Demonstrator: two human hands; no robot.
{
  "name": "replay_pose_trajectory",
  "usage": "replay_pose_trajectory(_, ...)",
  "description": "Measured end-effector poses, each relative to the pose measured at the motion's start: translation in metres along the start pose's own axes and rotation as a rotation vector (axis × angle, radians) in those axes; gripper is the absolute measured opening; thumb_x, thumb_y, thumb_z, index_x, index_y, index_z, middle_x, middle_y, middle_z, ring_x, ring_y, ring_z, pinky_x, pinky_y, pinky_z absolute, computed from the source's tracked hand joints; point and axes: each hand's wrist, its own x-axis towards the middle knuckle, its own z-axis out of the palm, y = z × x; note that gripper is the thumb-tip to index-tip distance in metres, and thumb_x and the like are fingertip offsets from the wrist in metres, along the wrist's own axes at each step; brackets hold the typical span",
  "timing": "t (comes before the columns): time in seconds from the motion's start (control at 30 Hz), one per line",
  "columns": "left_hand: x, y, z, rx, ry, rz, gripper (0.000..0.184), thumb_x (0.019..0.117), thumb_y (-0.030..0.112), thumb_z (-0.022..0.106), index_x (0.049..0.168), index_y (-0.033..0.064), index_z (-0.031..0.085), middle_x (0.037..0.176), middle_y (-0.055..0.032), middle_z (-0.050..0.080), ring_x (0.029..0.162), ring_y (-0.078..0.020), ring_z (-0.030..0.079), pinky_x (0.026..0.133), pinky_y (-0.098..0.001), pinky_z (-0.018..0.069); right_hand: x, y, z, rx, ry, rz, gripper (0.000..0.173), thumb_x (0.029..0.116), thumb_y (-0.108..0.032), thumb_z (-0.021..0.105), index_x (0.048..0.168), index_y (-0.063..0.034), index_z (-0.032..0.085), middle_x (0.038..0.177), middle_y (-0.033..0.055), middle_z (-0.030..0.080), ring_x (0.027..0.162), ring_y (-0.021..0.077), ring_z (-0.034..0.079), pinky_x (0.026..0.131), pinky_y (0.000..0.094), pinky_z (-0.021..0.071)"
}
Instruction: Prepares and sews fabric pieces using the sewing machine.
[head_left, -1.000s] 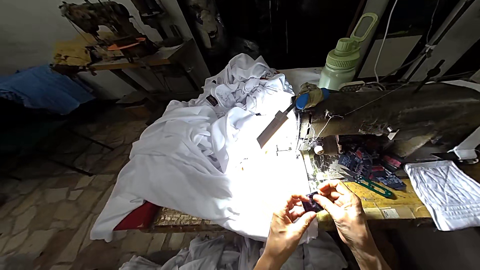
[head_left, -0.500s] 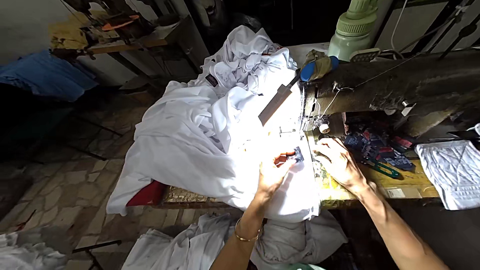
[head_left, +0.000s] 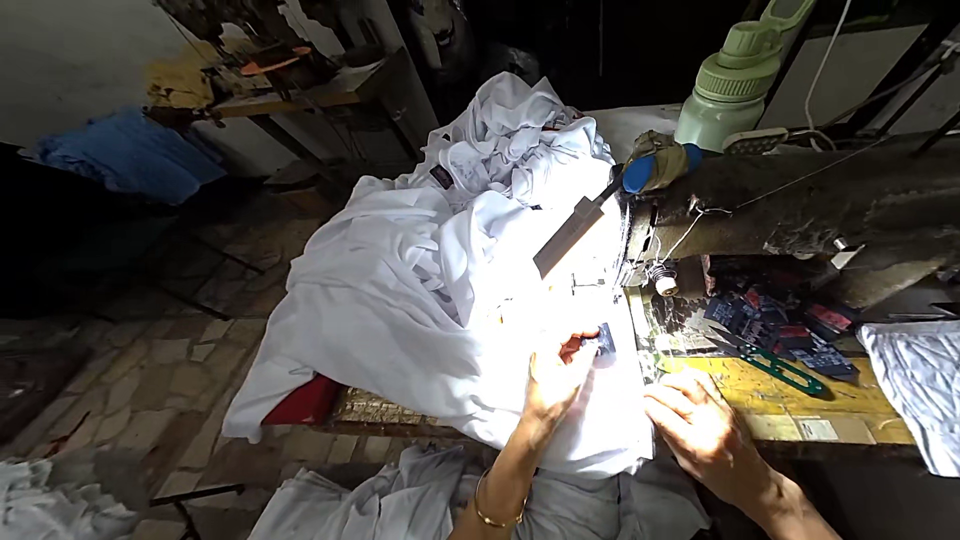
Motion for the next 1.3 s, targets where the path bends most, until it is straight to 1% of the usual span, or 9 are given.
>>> replay_pose_trajectory(0.2, 0.002, 0.010, 0.005, 0.166, -0.228, -0.026, 0.020, 0.0942, 0.010, 0.059, 0.105, -0.0004, 0.072, 0.097, -0.0051, 0.072, 0.087, -0.0014, 0.065, 0.081, -0.0179, 0.0528, -0.006, -0.001, -0.003, -0.012, 0.025, 0.075, 0.022, 0.0990, -0.016, 0.053, 0.096, -0.0155, 0.075, 0.102, 0.0028, 0.075, 0.108, 0.0211, 0.065, 0.102, 0.0384, 0.0445)
replay_pose_trajectory(0.43, 0.001, 0.019, 0.006, 0.165, -0.289, -0.077, 0.021, 0.0935, 0.006, 0.059, 0.108, -0.0028, 0.071, 0.101, -0.0073, 0.071, 0.089, -0.0009, 0.063, 0.081, -0.0162, 0.0502, -0.009, -0.011, -0.001, 0.004, 0.030, 0.108, 0.022, 0.0994, -0.012, 0.051, 0.097, -0.0181, 0.072, 0.107, 0.0007, 0.074, 0.110, 0.0208, 0.063, 0.104, 0.0383, 0.0423)
replay_pose_trajectory(0.77, -0.001, 0.017, 0.015, 0.148, -0.262, -0.061, 0.019, 0.0937, 0.007, 0.061, 0.107, -0.0030, 0.071, 0.098, -0.0057, 0.071, 0.087, 0.0003, 0.063, 0.080, -0.0146, 0.0507, -0.007, -0.016, -0.001, 0.031, -0.008, 0.155, 0.027, 0.0987, -0.011, 0.050, 0.105, -0.0195, 0.074, 0.113, 0.0029, 0.074, 0.112, 0.0242, 0.063, 0.101, 0.0421, 0.0440)
replay_pose_trajectory(0.93, -0.003, 0.014, 0.017, 0.178, -0.284, -0.027, 0.021, 0.0943, 0.006, 0.059, 0.108, -0.0043, 0.071, 0.103, -0.0098, 0.069, 0.090, -0.0029, 0.063, 0.082, -0.0163, 0.0503, -0.006, -0.017, -0.001, 0.085, -0.075, 0.180, 0.029, 0.0953, -0.009, 0.051, 0.106, -0.0174, 0.076, 0.120, 0.0043, 0.074, 0.124, 0.0294, 0.062, 0.105, 0.0498, 0.0449)
replay_pose_trajectory(1.07, -0.001, 0.010, 0.015, 0.359, -0.350, 0.159, 0.023, 0.0965, 0.010, 0.056, 0.105, -0.0022, 0.073, 0.112, -0.0147, 0.071, 0.098, -0.0126, 0.067, 0.087, -0.0229, 0.0526, 0.002, -0.021, -0.007, 0.041, -0.154, 0.193, 0.031, 0.0898, -0.007, 0.055, 0.108, -0.0155, 0.079, 0.119, 0.0058, 0.075, 0.126, 0.0349, 0.062, 0.104, 0.0597, 0.0437)
replay_pose_trajectory(1.17, 0.018, 0.010, 0.009, 0.601, -0.369, 0.435, 0.027, 0.1031, 0.018, 0.051, 0.103, 0.0062, 0.075, 0.117, -0.0055, 0.072, 0.107, -0.0122, 0.068, 0.095, -0.0286, 0.0528, 0.011, -0.021, -0.010, 0.014, -0.208, 0.165, 0.026, 0.0872, -0.006, 0.057, 0.102, -0.0129, 0.077, 0.131, 0.0060, 0.071, 0.131, 0.0318, 0.060, 0.105, 0.0638, 0.0436)
replay_pose_trajectory(1.23, 0.037, 0.008, 0.002, 0.800, -0.319, 0.633, 0.027, 0.1030, 0.020, 0.051, 0.111, 0.0120, 0.076, 0.127, -0.0009, 0.070, 0.123, -0.0142, 0.062, 0.106, -0.0373, 0.0479, 0.014, -0.020, -0.009, 0.060, -0.217, 0.138, 0.024, 0.0879, -0.006, 0.056, 0.099, -0.0110, 0.076, 0.125, 0.0103, 0.072, 0.126, 0.0317, 0.064, 0.105, 0.0634, 0.0449)
replay_pose_trajectory(1.27, 0.046, 0.005, -0.003, 0.872, -0.295, 0.699, 0.025, 0.1015, 0.022, 0.054, 0.110, 0.0135, 0.077, 0.124, -0.0010, 0.071, 0.122, -0.0168, 0.062, 0.105, -0.0407, 0.0490, 0.014, -0.019, -0.009, 0.073, -0.228, 0.131, 0.025, 0.0881, -0.008, 0.056, 0.100, -0.0113, 0.077, 0.119, 0.0107, 0.074, 0.121, 0.0308, 0.067, 0.104, 0.0629, 0.0462)
replay_pose_trajectory(1.3, 0.053, -0.001, -0.008, 0.909, -0.277, 0.735, 0.023, 0.0997, 0.023, 0.057, 0.106, 0.0143, 0.077, 0.114, -0.0012, 0.073, 0.111, -0.0175, 0.067, 0.096, -0.0408, 0.0536, 0.014, -0.018, -0.011, 0.082, -0.252, 0.126, 0.024, 0.0879, -0.010, 0.056, 0.099, -0.0119, 0.077, 0.112, 0.0106, 0.075, 0.116, 0.0297, 0.069, 0.103, 0.0621, 0.0476)
